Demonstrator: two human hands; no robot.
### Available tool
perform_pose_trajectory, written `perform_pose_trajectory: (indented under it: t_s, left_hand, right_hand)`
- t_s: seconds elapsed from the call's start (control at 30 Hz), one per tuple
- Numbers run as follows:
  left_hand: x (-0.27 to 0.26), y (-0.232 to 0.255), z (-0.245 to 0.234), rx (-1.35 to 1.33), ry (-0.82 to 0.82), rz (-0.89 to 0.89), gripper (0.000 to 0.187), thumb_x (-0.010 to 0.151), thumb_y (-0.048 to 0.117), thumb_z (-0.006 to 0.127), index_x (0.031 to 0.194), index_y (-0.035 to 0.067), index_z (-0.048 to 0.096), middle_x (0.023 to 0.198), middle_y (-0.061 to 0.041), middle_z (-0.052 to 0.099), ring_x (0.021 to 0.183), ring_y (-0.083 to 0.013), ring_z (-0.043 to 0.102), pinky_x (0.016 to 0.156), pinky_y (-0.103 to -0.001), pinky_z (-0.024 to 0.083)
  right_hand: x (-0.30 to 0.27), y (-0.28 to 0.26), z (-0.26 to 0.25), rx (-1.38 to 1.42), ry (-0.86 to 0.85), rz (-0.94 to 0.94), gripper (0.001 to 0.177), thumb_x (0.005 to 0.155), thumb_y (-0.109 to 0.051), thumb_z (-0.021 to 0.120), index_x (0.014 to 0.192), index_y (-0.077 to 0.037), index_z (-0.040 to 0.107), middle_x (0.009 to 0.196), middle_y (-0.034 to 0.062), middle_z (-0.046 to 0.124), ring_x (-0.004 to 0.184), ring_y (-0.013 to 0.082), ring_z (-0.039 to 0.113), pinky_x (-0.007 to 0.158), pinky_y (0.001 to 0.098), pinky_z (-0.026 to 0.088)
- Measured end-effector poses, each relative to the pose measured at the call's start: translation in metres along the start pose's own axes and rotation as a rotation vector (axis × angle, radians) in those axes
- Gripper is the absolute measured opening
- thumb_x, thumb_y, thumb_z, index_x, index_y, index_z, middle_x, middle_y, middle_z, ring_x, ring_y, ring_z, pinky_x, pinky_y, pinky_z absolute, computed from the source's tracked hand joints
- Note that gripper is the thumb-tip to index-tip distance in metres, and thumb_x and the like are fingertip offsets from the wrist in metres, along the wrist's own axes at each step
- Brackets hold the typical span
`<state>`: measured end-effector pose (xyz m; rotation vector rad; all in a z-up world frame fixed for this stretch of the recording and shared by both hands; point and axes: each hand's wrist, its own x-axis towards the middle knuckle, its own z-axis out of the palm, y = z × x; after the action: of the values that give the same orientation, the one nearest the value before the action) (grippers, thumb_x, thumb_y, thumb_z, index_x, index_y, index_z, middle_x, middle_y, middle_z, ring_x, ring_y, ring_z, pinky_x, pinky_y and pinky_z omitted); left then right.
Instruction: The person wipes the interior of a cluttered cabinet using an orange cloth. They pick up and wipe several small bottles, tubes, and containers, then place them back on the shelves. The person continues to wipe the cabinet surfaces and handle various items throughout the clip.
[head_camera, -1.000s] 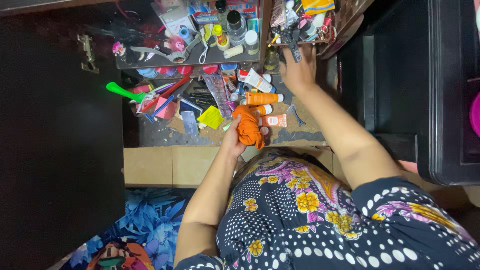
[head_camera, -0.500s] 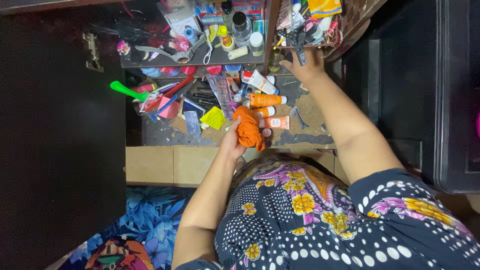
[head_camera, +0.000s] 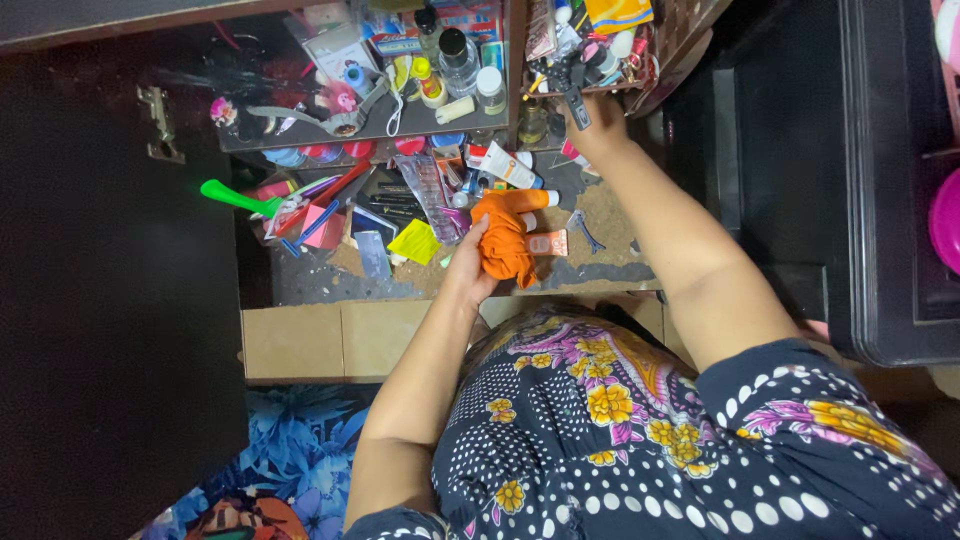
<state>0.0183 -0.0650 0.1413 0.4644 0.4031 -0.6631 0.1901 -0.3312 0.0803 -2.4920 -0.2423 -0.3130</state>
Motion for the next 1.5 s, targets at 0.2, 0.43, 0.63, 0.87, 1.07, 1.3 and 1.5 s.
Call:
perform_pose_trajectory:
  t_s: [0.2,0.43,0.63,0.87,1.07,1.3,1.5]
  left_hand:
    - [0.009,-0.003,-0.005,-0.027,0.052,-0.015,0.048,0.108,0.030,0.041,0.148,0.003,0.044,0.136,-0.018,0.062,0.126,-0.0334,0.061,0.110,-0.051,0.048]
    - [0.029,-0.012,-0.024,-0.043,0.075,-0.037,0.046,0.106,0.030,0.048,0.142,0.001,0.050,0.130,-0.018,0.065,0.118,-0.0335,0.065,0.104,-0.050,0.052]
    - [0.041,-0.016,-0.033,-0.052,0.112,-0.075,0.045,0.105,0.031,0.055,0.139,0.001,0.054,0.130,-0.016,0.067,0.116,-0.0303,0.066,0.102,-0.048,0.053]
    - [0.039,-0.015,-0.031,-0.045,0.096,-0.079,0.045,0.103,0.030,0.055,0.138,0.001,0.055,0.130,-0.016,0.067,0.117,-0.0308,0.066,0.102,-0.048,0.053]
    - [0.040,-0.013,-0.030,-0.080,0.078,-0.086,0.045,0.105,0.030,0.056,0.139,0.000,0.054,0.130,-0.016,0.067,0.117,-0.0303,0.066,0.102,-0.048,0.054]
    - [0.044,-0.018,-0.026,-0.097,0.110,-0.116,0.044,0.104,0.030,0.057,0.137,0.002,0.055,0.129,-0.015,0.067,0.114,-0.0295,0.066,0.101,-0.048,0.054]
    - [0.043,-0.022,-0.024,-0.078,0.082,-0.106,0.043,0.104,0.029,0.057,0.138,0.003,0.055,0.130,-0.013,0.067,0.115,-0.0286,0.067,0.102,-0.046,0.054]
  right_hand:
    - [-0.034,-0.039,-0.035,-0.070,-0.022,-0.092,0.039,0.089,0.007,0.063,0.120,-0.012,0.077,0.112,0.0170,0.070,0.094,0.0377,0.072,0.082,0.0457,0.057]
    - [-0.066,-0.087,-0.074,-0.121,-0.067,-0.184,0.051,0.075,0.008,0.069,0.122,-0.013,0.077,0.128,0.0173,0.063,0.117,0.0374,0.063,0.090,0.0441,0.057]
    - [-0.083,-0.095,-0.074,-0.105,-0.124,-0.192,0.046,0.076,0.007,0.070,0.117,-0.013,0.078,0.127,0.0152,0.063,0.119,0.0362,0.060,0.092,0.0446,0.056]
    - [-0.079,-0.088,-0.085,-0.037,-0.057,-0.128,0.041,0.079,0.006,0.073,0.114,-0.014,0.079,0.126,0.0143,0.065,0.117,0.0347,0.063,0.095,0.0418,0.056]
    - [-0.095,-0.075,-0.121,-0.042,0.030,0.037,0.033,0.087,0.000,0.079,0.116,-0.016,0.080,0.122,0.0146,0.067,0.114,0.0345,0.064,0.098,0.0413,0.056]
    - [-0.097,-0.029,-0.122,-0.268,0.226,0.172,0.042,0.078,0.004,0.075,0.114,-0.017,0.081,0.126,0.0264,0.063,0.114,0.0436,0.062,0.095,0.0451,0.054]
    - [-0.072,0.008,-0.096,-0.179,0.193,0.207,0.032,0.080,0.002,0.076,0.109,-0.012,0.079,0.121,0.0226,0.065,0.113,0.0447,0.060,0.093,0.0492,0.051]
